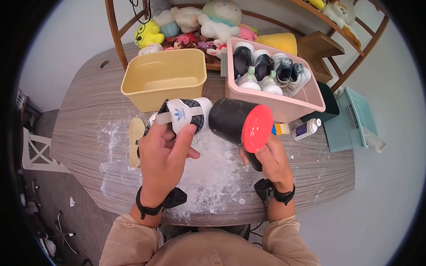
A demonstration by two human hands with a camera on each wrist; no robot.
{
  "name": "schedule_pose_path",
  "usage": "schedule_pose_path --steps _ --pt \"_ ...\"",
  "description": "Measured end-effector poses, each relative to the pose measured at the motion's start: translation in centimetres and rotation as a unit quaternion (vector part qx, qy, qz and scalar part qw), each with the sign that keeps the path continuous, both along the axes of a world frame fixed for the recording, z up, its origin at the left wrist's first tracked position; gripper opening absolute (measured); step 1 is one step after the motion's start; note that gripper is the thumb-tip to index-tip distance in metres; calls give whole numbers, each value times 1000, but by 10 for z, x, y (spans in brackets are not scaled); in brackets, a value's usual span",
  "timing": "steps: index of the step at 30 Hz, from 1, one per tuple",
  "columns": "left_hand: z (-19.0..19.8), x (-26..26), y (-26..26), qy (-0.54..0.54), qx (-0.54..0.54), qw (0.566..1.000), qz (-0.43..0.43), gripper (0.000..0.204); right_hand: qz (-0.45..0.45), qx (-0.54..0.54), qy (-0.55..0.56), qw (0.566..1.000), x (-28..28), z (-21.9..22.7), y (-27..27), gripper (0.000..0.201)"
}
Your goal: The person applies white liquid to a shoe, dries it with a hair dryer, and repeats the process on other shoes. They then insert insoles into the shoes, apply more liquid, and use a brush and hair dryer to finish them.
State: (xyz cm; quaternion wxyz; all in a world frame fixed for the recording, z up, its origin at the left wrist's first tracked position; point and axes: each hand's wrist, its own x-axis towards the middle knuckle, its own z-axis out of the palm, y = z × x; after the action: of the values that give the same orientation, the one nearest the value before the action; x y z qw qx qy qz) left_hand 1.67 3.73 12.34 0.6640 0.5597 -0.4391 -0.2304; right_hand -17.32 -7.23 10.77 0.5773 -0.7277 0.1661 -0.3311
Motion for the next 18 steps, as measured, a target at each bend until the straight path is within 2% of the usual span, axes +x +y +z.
schedule_pose_path --steps 7,13,18 --pt "-4 0 -1 -51 -17 999 9 19 -12 19 -2 1000 0 1 2 43" --pt "0 6 0 0 7 1000 29 18 16 20 35 999 -3 7 2 41" --pt "0 5 0 -8 4 1000 18 18 10 50 34 998 -1 8 4 45"
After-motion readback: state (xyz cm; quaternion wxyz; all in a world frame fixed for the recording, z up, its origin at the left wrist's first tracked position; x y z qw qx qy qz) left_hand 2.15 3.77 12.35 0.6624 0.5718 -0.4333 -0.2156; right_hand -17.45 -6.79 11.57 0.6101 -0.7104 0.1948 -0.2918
